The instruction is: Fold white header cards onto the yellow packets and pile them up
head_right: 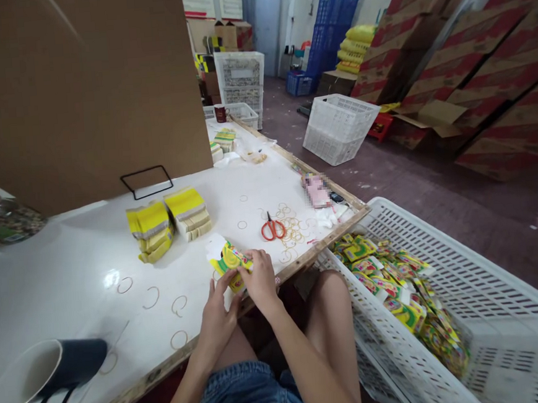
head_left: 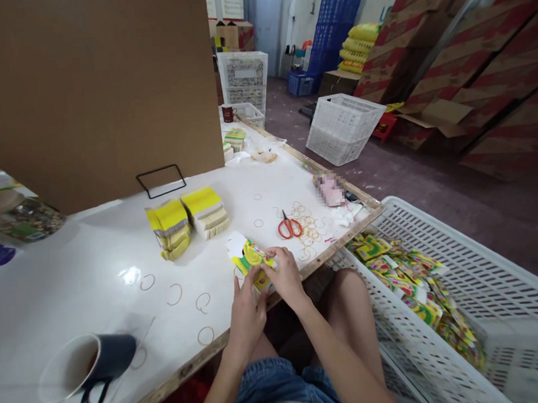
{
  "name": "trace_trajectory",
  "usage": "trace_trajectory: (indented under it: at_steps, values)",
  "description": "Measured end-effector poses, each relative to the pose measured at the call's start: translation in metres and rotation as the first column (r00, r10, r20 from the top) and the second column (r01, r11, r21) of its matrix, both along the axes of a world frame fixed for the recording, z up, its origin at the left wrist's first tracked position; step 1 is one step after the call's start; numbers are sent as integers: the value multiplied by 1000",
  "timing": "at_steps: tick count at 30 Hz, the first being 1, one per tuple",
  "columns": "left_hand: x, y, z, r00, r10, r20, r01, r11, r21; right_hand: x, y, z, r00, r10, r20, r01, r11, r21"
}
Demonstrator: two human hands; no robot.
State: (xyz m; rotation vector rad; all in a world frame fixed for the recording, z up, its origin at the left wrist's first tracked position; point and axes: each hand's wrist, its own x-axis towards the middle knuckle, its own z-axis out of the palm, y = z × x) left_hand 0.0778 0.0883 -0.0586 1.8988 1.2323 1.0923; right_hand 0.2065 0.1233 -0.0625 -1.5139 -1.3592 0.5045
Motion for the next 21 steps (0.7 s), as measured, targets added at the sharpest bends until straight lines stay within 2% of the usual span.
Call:
trace_trajectory:
  at_steps: [4, 6, 9, 12, 13, 15, 17, 18, 21]
  values:
    - [0, 0, -3, 998, -6, -58, 7, 1000, 21, -1, 0, 2, 998, -24, -59, 24, 1000, -3]
    - [-1, -2, -2, 999, -15, -35, 15, 1000, 11, -1, 0, 4, 993, -42, -108, 43, 999, 0]
    - [-3, -7, 5, 990, 56, 128, -57, 998, -1, 4, -7, 9, 976, -52, -210, 52, 999, -10]
    - [-6, -9, 15, 891, 170, 421, -149, 985, -83, 11, -24, 14, 940, -19, -342, 14, 1000, -15]
    - [-7, -8, 18, 846, 173, 504, -116, 983, -142, 13, -31, 15, 906, 6, -423, -13, 1000, -13]
    - [-7, -3, 22, 773, 115, 624, 68, 963, -262, 15, -44, 15, 791, 53, -610, -76, 997, -12]
    - [-6, 0, 24, 704, 23, 710, 299, 897, -326, 16, -55, 15, 657, 73, -750, -129, 991, -16]
    - [-5, 1, 24, 663, -16, 748, 400, 853, -336, 15, -60, 14, 616, 73, -784, -147, 989, -23]
    - [-2, -1, 26, 566, -62, 822, 584, 733, -347, 15, -70, 13, 556, 79, -828, -189, 981, -33]
